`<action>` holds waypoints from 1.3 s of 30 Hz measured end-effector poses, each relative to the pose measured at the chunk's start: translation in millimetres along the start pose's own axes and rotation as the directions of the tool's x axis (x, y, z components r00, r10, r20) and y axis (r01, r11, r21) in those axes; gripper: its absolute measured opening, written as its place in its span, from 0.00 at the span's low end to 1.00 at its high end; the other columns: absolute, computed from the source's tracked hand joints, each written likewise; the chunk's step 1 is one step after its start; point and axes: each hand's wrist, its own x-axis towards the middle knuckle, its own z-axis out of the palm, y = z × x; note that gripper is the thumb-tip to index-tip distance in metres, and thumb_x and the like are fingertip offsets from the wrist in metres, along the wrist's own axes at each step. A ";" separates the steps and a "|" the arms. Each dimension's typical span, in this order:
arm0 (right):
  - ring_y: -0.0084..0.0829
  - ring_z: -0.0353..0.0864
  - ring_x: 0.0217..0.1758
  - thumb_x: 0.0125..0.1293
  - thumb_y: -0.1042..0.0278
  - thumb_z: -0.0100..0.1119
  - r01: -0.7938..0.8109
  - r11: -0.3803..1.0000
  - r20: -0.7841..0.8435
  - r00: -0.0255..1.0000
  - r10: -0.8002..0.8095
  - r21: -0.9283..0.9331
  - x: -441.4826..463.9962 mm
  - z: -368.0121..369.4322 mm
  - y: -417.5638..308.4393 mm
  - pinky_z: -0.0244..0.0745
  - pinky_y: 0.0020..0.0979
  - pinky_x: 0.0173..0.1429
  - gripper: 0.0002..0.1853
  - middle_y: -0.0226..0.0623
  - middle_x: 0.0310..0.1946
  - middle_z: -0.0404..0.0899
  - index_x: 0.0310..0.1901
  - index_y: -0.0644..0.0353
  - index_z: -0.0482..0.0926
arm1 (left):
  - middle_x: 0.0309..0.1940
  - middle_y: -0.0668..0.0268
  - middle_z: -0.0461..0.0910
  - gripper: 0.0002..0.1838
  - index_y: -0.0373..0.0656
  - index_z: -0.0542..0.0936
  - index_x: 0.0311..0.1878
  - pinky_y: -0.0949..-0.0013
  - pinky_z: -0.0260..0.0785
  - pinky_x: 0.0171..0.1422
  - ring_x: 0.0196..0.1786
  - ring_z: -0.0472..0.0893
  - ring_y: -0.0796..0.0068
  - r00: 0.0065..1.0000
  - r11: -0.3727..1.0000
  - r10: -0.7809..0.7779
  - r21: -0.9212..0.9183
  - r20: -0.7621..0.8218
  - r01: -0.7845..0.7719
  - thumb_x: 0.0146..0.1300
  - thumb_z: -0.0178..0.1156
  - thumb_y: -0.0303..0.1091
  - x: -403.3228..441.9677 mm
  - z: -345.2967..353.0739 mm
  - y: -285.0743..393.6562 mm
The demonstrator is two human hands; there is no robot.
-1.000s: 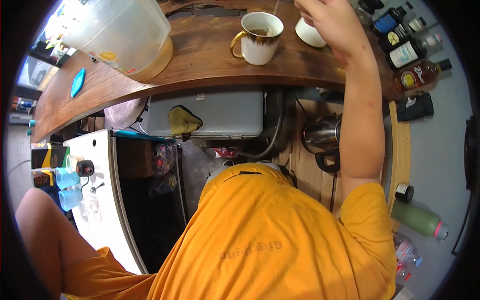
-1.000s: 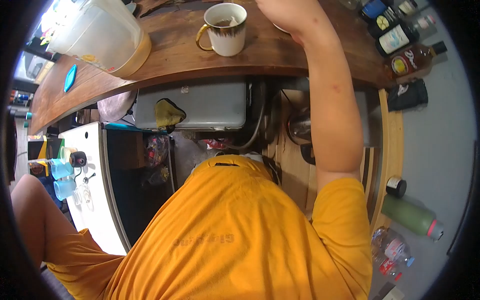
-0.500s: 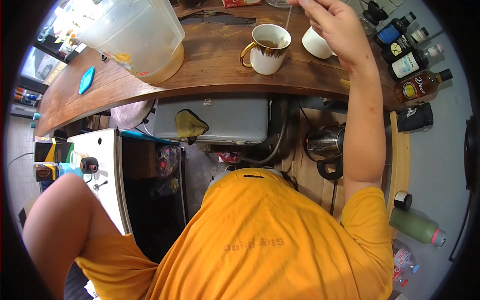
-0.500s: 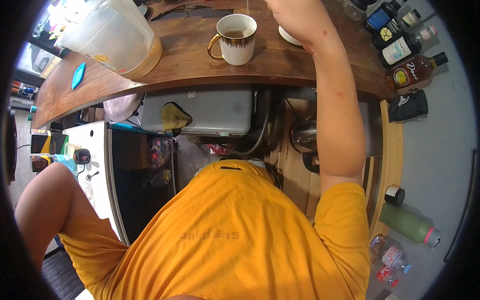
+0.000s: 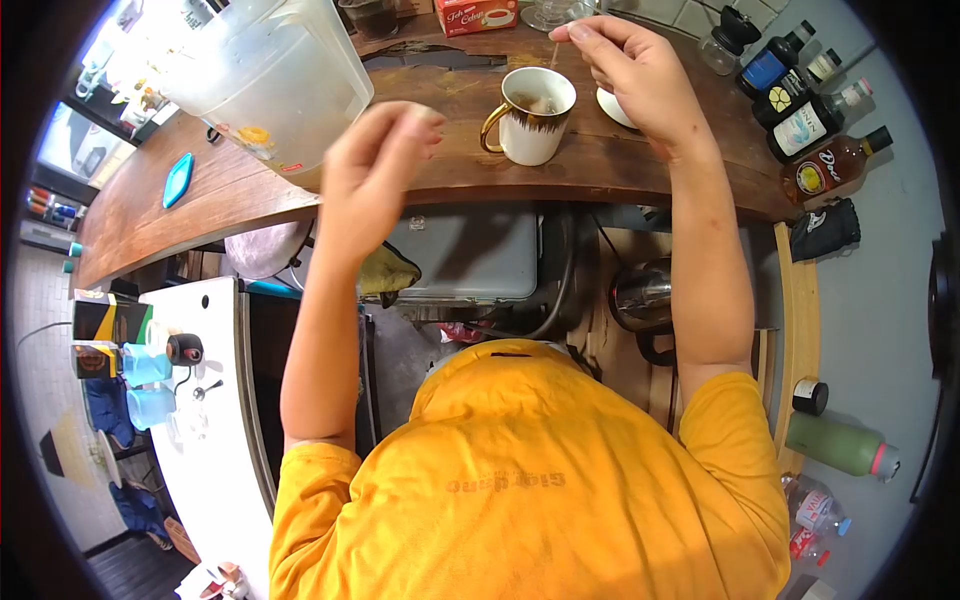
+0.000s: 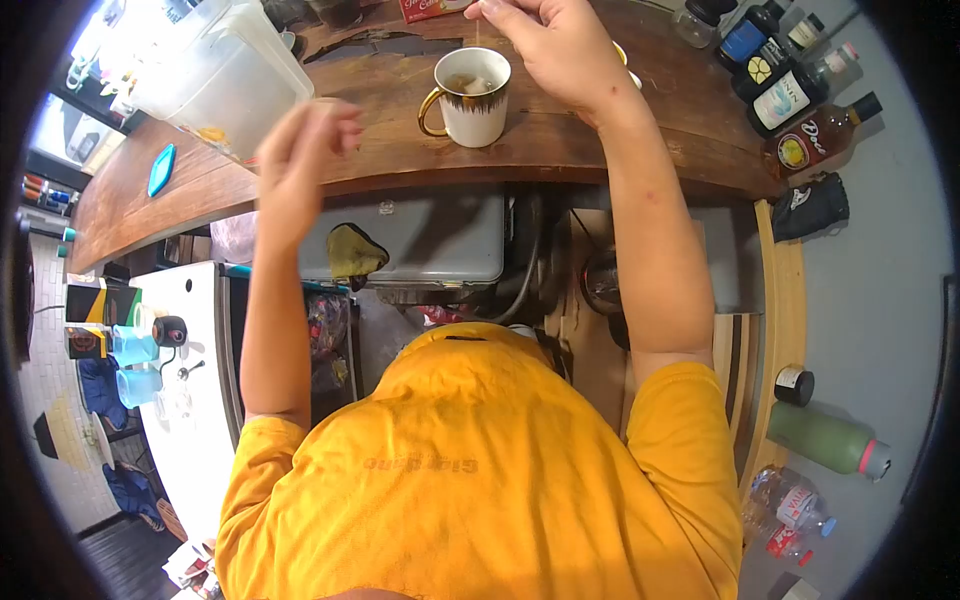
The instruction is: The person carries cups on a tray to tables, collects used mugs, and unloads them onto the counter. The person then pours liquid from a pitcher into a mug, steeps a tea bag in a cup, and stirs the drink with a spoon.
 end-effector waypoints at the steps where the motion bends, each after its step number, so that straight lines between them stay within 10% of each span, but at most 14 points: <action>1: 0.09 0.52 0.22 0.73 0.63 0.52 0.002 1.000 -0.005 1.000 -0.002 -0.001 -0.3 0.6 -3.0 0.47 0.17 0.26 0.14 0.14 0.19 0.58 0.46 0.63 0.82 | 0.35 0.66 0.80 0.13 0.34 0.80 0.44 0.75 0.68 0.41 0.35 0.77 0.79 1.000 1.000 0.003 -0.001 0.004 -0.003 0.70 0.56 0.37 3.7 6.9 -16.0; 3: 0.09 0.53 0.22 0.73 0.62 0.52 0.094 0.992 -0.097 0.992 -0.085 0.088 -0.2 2.7 -9.6 0.47 0.17 0.26 0.13 0.14 0.19 0.59 0.46 0.62 0.83 | 0.33 0.67 0.80 0.13 0.36 0.80 0.44 0.76 0.67 0.38 0.34 0.76 0.80 0.998 0.959 0.039 0.280 0.044 -0.050 0.66 0.61 0.37 10.4 17.1 -39.4; 9: 0.09 0.52 0.22 0.72 0.63 0.53 0.050 0.998 -0.099 0.994 -0.045 0.040 0.6 12.4 0.1 0.47 0.17 0.25 0.13 0.14 0.19 0.59 0.46 0.62 0.82 | 0.34 0.69 0.80 0.13 0.37 0.80 0.44 0.78 0.67 0.42 0.37 0.74 0.85 0.979 0.984 -0.110 0.155 0.172 0.084 0.69 0.59 0.39 27.8 40.8 -74.3; 11: 0.13 0.70 0.27 0.72 0.67 0.53 0.036 0.999 -0.189 0.981 -0.040 -0.025 1.2 13.4 -14.1 0.65 0.18 0.32 0.11 0.24 0.26 0.76 0.42 0.65 0.82 | 0.30 0.67 0.79 0.13 0.36 0.81 0.40 0.76 0.66 0.35 0.30 0.75 0.82 0.987 0.996 -0.071 0.068 0.147 0.062 0.67 0.61 0.39 29.9 44.8 -88.7; 13: 0.09 0.52 0.21 0.72 0.63 0.52 0.079 0.988 -0.147 0.987 -0.058 0.137 2.4 9.7 -3.1 0.47 0.17 0.25 0.13 0.14 0.19 0.59 0.48 0.63 0.82 | 0.31 0.66 0.79 0.13 0.35 0.82 0.39 0.74 0.67 0.36 0.31 0.76 0.80 0.987 1.000 0.004 -0.012 0.160 -0.002 0.69 0.58 0.38 29.9 47.8 -97.8; 25: 0.09 0.51 0.22 0.72 0.66 0.52 -0.006 0.998 -0.103 0.995 0.013 0.062 2.7 17.5 -0.6 0.46 0.17 0.25 0.13 0.14 0.19 0.57 0.49 0.64 0.81 | 0.30 0.58 0.76 0.19 0.36 0.77 0.32 0.63 0.68 0.45 0.36 0.76 0.57 0.959 0.983 0.095 0.125 0.269 -0.132 0.74 0.46 0.39 31.0 46.4 -108.6; 39: 0.08 0.51 0.21 0.72 0.63 0.54 0.063 0.993 -0.193 0.980 -0.043 0.097 7.6 16.3 -8.8 0.44 0.17 0.25 0.12 0.12 0.18 0.58 0.46 0.61 0.83 | 0.31 0.58 0.76 0.20 0.36 0.77 0.32 0.63 0.68 0.46 0.38 0.76 0.57 0.959 0.986 0.086 0.118 0.269 -0.121 0.75 0.45 0.40 31.2 46.2 -109.1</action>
